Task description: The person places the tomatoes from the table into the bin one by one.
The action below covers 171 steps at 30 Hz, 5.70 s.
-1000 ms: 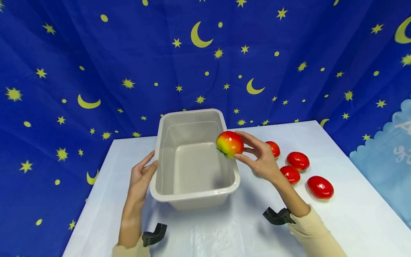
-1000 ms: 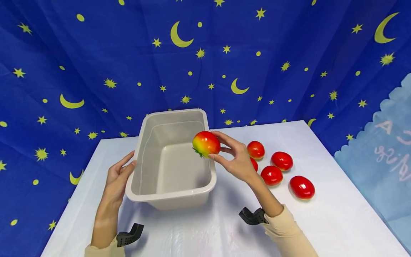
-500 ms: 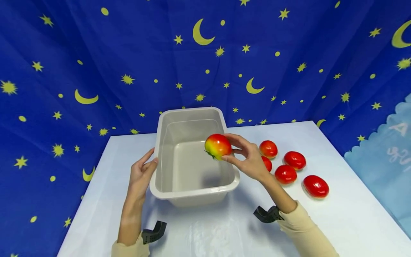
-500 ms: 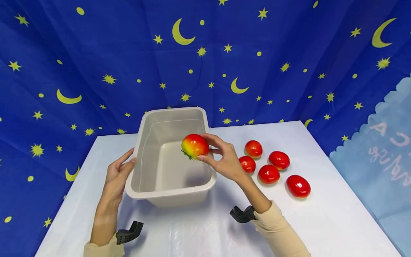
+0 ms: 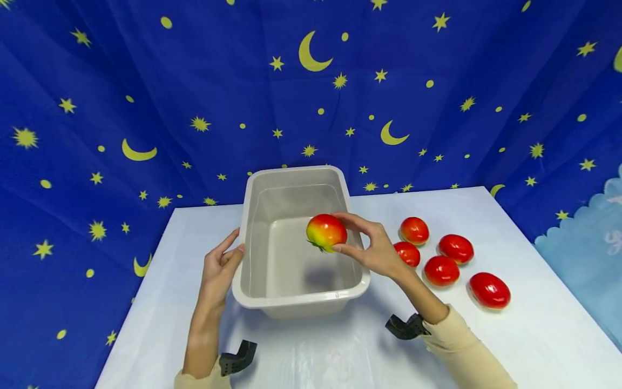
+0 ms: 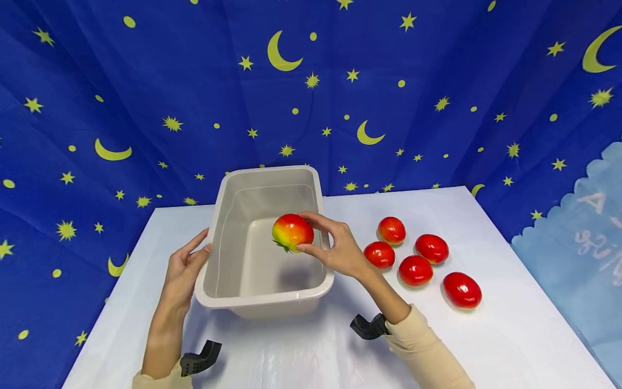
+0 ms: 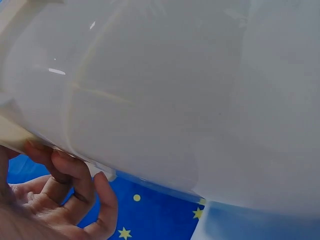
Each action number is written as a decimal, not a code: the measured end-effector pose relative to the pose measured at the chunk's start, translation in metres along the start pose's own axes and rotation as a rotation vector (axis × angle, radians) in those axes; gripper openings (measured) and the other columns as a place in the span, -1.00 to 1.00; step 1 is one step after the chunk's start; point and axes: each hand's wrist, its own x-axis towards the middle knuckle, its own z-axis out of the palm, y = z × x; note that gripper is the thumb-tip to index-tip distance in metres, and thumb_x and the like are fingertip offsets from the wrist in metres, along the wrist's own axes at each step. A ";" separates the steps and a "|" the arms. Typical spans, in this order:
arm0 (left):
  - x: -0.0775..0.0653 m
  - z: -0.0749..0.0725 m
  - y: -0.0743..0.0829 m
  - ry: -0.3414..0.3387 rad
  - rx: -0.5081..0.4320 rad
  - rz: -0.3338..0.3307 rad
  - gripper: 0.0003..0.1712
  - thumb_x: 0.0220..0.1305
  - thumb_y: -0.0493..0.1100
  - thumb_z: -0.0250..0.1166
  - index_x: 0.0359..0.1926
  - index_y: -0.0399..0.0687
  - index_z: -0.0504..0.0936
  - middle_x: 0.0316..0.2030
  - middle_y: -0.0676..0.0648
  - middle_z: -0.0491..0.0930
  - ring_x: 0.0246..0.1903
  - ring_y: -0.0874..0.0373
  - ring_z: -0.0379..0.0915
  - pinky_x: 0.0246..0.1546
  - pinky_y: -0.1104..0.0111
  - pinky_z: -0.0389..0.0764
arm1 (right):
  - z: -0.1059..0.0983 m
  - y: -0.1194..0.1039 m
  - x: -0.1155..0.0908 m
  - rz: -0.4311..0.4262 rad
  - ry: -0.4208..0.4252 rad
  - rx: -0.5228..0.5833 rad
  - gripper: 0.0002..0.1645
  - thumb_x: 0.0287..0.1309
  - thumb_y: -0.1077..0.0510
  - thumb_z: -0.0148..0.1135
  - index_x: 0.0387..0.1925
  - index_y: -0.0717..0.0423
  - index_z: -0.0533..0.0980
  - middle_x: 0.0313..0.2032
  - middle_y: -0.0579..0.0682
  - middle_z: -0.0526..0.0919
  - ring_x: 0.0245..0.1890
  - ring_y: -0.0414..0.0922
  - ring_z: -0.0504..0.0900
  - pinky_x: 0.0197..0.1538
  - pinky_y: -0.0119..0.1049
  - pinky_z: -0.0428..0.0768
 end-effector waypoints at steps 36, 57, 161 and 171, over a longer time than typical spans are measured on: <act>0.004 0.002 -0.001 -0.007 0.023 -0.016 -0.42 0.45 -0.19 0.10 0.44 -0.13 0.26 -0.38 0.20 0.73 -0.37 0.27 0.66 -0.37 0.49 0.60 | -0.098 0.060 -0.067 0.313 0.229 -0.145 -0.23 0.11 0.17 0.42 0.36 -0.07 0.38 0.29 0.08 0.48 0.32 -0.30 0.37 0.30 0.31 0.23; -0.003 -0.004 -0.007 -0.002 0.042 0.086 -0.42 0.45 -0.25 0.10 0.40 -0.34 0.24 -0.33 0.20 0.73 -0.34 0.32 0.65 -0.33 0.52 0.61 | -0.091 0.064 -0.083 0.008 0.571 0.307 -0.93 0.16 0.61 0.08 -0.35 0.59 0.50 -0.22 -0.01 0.77 -0.16 -0.18 0.70 -0.34 -0.57 0.56; -0.001 -0.001 -0.008 -0.017 0.003 0.022 -0.42 0.46 -0.13 0.11 0.44 -0.10 0.27 -0.40 0.24 0.72 -0.40 0.25 0.66 -0.41 0.47 0.62 | -0.089 0.071 -0.070 0.345 0.200 0.078 -0.31 0.12 0.24 0.39 0.31 0.10 0.41 0.14 -0.27 0.55 0.11 -0.38 0.49 0.03 -0.54 0.53; 0.002 0.003 -0.008 0.015 -0.015 -0.002 -0.43 0.46 -0.10 0.11 0.43 -0.06 0.30 -0.39 0.24 0.72 -0.40 0.30 0.66 -0.40 0.45 0.63 | -0.090 0.042 -0.042 0.261 0.215 0.174 -0.35 0.18 0.32 0.30 0.31 0.15 0.39 0.11 -0.25 0.58 0.12 -0.26 0.53 0.11 -0.54 0.49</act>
